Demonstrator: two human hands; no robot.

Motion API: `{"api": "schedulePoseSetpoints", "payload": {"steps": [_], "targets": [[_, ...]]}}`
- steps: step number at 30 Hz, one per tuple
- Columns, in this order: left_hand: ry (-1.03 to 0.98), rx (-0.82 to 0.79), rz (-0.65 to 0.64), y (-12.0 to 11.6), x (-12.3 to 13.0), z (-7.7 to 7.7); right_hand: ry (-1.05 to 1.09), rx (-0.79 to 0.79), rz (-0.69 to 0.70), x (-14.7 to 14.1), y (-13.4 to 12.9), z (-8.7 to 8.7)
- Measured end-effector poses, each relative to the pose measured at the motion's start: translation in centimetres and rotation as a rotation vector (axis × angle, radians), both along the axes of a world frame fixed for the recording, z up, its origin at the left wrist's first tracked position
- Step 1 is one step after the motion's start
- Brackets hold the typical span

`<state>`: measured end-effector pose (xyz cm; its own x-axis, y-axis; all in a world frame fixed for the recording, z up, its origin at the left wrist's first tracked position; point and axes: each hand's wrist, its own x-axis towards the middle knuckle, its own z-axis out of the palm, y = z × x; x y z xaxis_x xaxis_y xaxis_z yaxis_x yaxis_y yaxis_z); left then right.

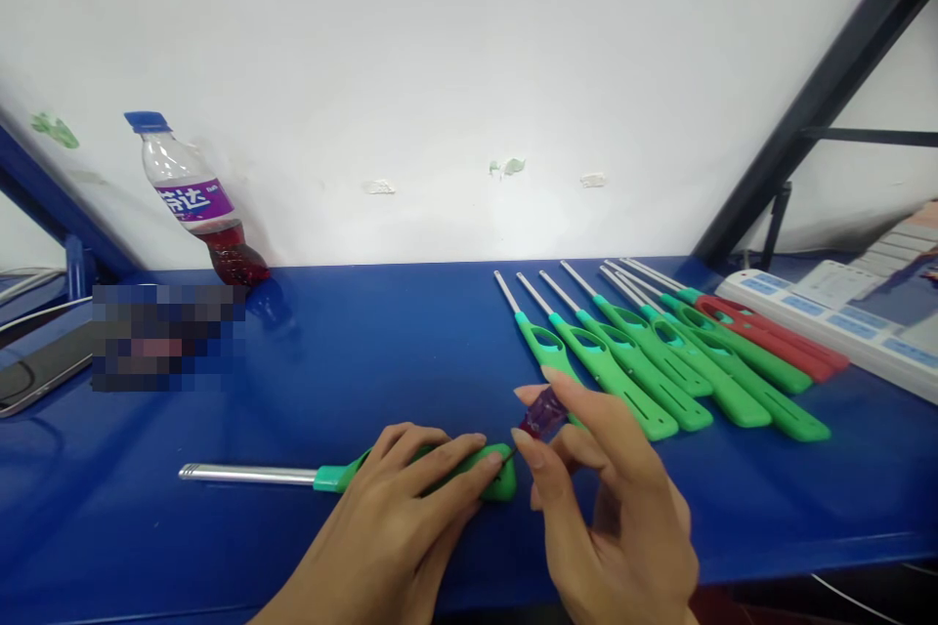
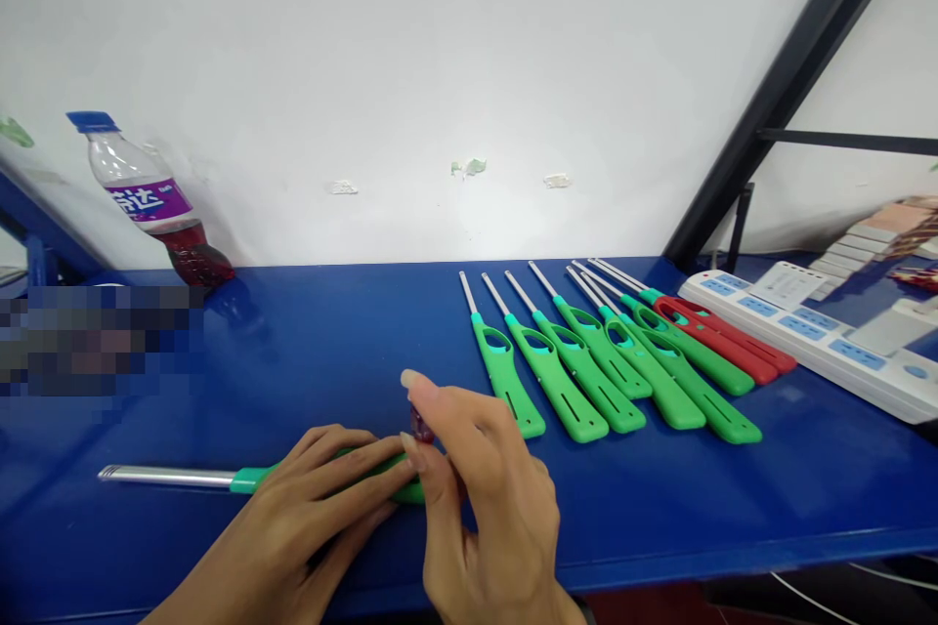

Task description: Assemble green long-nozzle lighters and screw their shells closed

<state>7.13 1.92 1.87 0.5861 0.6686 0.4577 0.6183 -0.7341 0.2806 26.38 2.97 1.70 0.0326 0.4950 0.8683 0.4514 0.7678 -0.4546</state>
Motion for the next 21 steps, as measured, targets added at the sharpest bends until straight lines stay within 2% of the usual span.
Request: {"api": "schedulePoseSetpoints", "payload": {"steps": [4,9,14,21], "targets": [[0.003,-0.008,-0.004,-0.03,0.08,0.11,0.046,-0.059,0.008,-0.19,-0.23,-0.10],[0.013,-0.033,-0.007,-0.06,0.13,0.26,0.110,-0.007,0.078,-0.08,0.03,0.18],[0.003,0.003,-0.001,0.03,0.05,-0.03,0.108,-0.096,0.056,-0.05,-0.17,-0.23],[0.022,-0.026,-0.001,-0.08,0.26,0.08,0.087,0.024,0.058,0.03,-0.04,0.05]]}}
